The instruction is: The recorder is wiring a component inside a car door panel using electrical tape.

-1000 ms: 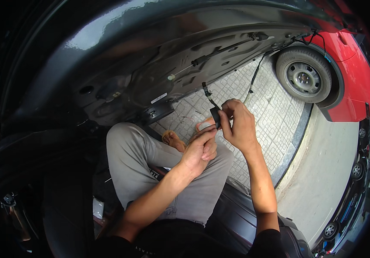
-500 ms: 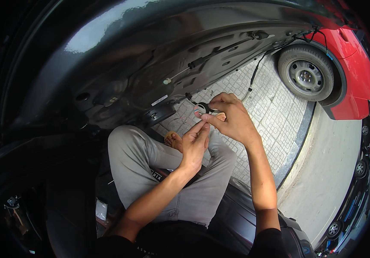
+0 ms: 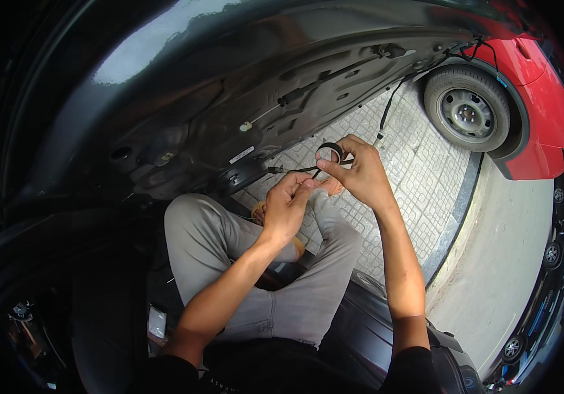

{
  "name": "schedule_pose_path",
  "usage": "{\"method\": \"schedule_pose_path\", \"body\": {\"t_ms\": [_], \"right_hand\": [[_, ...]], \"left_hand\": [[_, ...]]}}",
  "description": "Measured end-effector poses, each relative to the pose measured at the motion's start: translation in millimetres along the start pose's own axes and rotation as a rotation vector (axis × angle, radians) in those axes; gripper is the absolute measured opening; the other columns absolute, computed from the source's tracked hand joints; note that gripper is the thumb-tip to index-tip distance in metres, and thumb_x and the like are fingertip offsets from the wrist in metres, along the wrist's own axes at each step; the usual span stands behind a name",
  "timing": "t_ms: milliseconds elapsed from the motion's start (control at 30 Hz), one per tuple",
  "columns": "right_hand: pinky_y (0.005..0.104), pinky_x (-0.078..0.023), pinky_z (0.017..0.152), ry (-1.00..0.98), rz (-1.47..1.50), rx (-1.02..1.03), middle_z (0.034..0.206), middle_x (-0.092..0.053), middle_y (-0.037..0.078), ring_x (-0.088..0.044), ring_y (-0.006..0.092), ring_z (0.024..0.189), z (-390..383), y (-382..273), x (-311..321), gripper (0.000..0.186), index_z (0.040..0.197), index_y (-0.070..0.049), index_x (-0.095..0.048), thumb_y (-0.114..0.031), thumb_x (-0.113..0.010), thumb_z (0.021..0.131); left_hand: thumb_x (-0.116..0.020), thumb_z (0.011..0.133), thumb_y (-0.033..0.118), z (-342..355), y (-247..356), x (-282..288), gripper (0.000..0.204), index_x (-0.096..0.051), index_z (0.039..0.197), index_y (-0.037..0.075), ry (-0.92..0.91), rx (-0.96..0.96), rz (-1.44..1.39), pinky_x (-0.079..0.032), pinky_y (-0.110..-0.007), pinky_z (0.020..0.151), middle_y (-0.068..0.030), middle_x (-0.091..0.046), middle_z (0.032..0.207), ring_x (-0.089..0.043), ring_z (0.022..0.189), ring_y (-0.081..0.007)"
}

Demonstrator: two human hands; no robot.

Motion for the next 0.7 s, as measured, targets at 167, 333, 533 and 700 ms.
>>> {"method": "schedule_pose_path", "body": {"t_ms": [167, 333, 533, 700], "right_hand": [[0.0498, -0.028, 0.112, 0.093, -0.281, 0.159, 0.094, -0.065, 0.004, -0.056, 0.0257, 0.111, -11.8, 1.4, 6.7, 0.036, 0.088, -0.004, -0.078, -0.036, -0.091, 0.076], [0.0571, -0.017, 0.122, 0.370, -0.475, 0.328, 0.116, -0.063, 0.004, -0.052, 0.0275, 0.119, -45.8, 2.9, -3.7, 0.035, 0.088, -0.008, -0.079, -0.037, -0.091, 0.071], [0.0436, -0.030, 0.104, 0.446, -0.296, 0.219, 0.107, -0.066, 0.003, -0.054, 0.0254, 0.114, -69.1, 36.1, -30.0, 0.031, 0.086, -0.007, -0.076, -0.032, -0.090, 0.075], [0.0381, -0.042, 0.094, 0.347, 0.134, 0.080, 0.095, -0.066, 0.007, -0.061, 0.0247, 0.095, -67.8, 65.1, -41.9, 0.025, 0.084, -0.001, -0.070, -0.019, -0.087, 0.081]], "left_hand": [[-0.056, 0.110, 0.019, -0.3, -0.7, 11.4, 0.020, -0.065, 0.113, 0.002, -0.251, 0.428, -0.257, -0.034, -0.022, 0.054, 0.0053, -0.045, 0.070, -0.042, 0.060, -0.0046], [-0.057, 0.109, 0.019, 1.8, 0.3, 21.2, 0.019, -0.065, 0.111, 0.002, -0.243, 0.488, -0.244, -0.038, -0.024, 0.055, 0.0041, -0.050, 0.072, -0.045, 0.061, -0.0068], [-0.068, 0.101, 0.014, 7.9, 32.2, 18.2, 0.017, -0.069, 0.112, 0.002, -0.263, -0.016, 0.563, -0.050, -0.031, 0.062, -0.0039, -0.061, 0.076, -0.059, 0.066, -0.0136], [-0.072, 0.096, 0.011, 16.5, 37.8, 15.4, 0.021, -0.071, 0.115, 0.003, -0.319, -0.175, 0.830, -0.051, -0.032, 0.061, -0.0100, -0.064, 0.075, -0.058, 0.061, -0.0109]]}}
Point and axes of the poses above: each hand's wrist, its own z-axis towards the middle knuckle, its own x-axis out of the back of the hand, y = z × x, the point moved 6 cm from there along z, towards the middle knuckle
